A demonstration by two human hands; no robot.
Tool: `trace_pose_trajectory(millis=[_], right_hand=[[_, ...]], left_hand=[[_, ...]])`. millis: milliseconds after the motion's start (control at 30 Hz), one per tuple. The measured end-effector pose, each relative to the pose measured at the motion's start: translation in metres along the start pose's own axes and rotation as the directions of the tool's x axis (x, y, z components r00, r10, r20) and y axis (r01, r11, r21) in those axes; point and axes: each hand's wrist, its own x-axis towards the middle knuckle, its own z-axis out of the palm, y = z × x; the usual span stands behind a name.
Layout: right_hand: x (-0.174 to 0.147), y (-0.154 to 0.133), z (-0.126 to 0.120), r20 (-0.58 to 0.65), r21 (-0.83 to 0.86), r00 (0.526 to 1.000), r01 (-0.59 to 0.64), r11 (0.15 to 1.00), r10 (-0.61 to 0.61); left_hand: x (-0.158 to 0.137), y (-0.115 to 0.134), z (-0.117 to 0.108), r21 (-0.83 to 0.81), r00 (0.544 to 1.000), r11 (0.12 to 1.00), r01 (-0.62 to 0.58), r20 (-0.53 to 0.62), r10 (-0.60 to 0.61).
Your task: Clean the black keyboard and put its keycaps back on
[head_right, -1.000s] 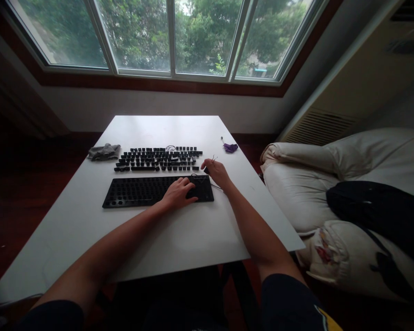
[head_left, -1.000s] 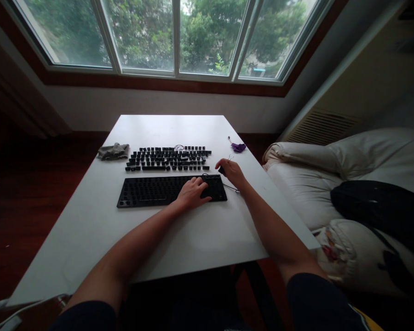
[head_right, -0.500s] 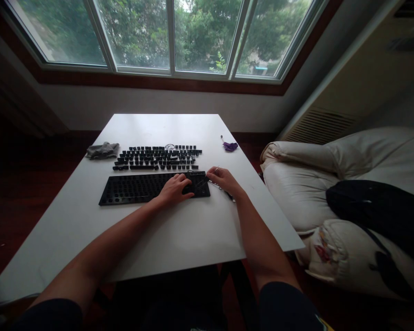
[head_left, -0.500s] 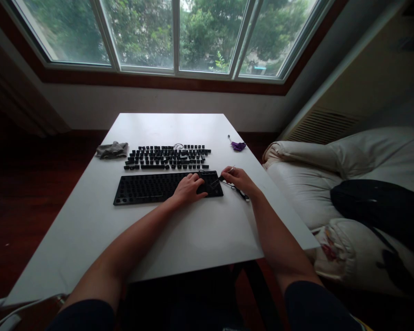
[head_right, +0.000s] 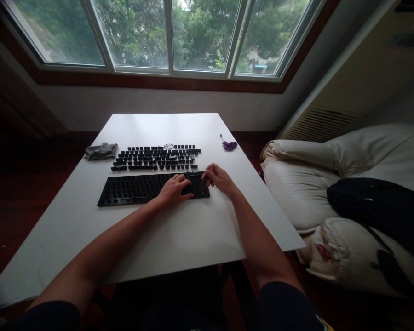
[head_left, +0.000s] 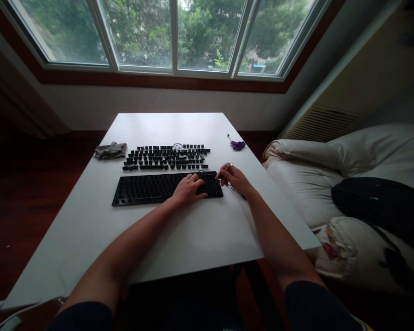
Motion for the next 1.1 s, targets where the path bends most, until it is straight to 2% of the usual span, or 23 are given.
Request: trace_pose_trajectory(millis=[433,667,900,1100], right_hand=[[-0.007,-0.007,0.011,0.097,-0.137,0.995,-0.014,0.990,0.028],[-0.020,-0.029,0.014,0.245,-0.282,0.968,0.018,0.959,0.054],[-0.022,-0.036,0.003,0.238,-0.412,0.970,0.061,0.909,0.043],[-0.025,-0.033,-0.008,0.237,-0.400,0.971,0.074,0.913,0.025]], left_hand=[[0.000,0.001,-0.002,0.001,1.000,1.000,0.001,0.002,-0.001],[0.001,0.001,-0.002,0.013,1.000,1.000,-0.010,-0.001,0.010],[0.000,0.001,-0.002,-0.004,1.000,1.000,-0.001,0.007,0.001],[0.001,0.001,0.000,-0.005,1.000,1.000,-0.008,-0.004,0.008]])
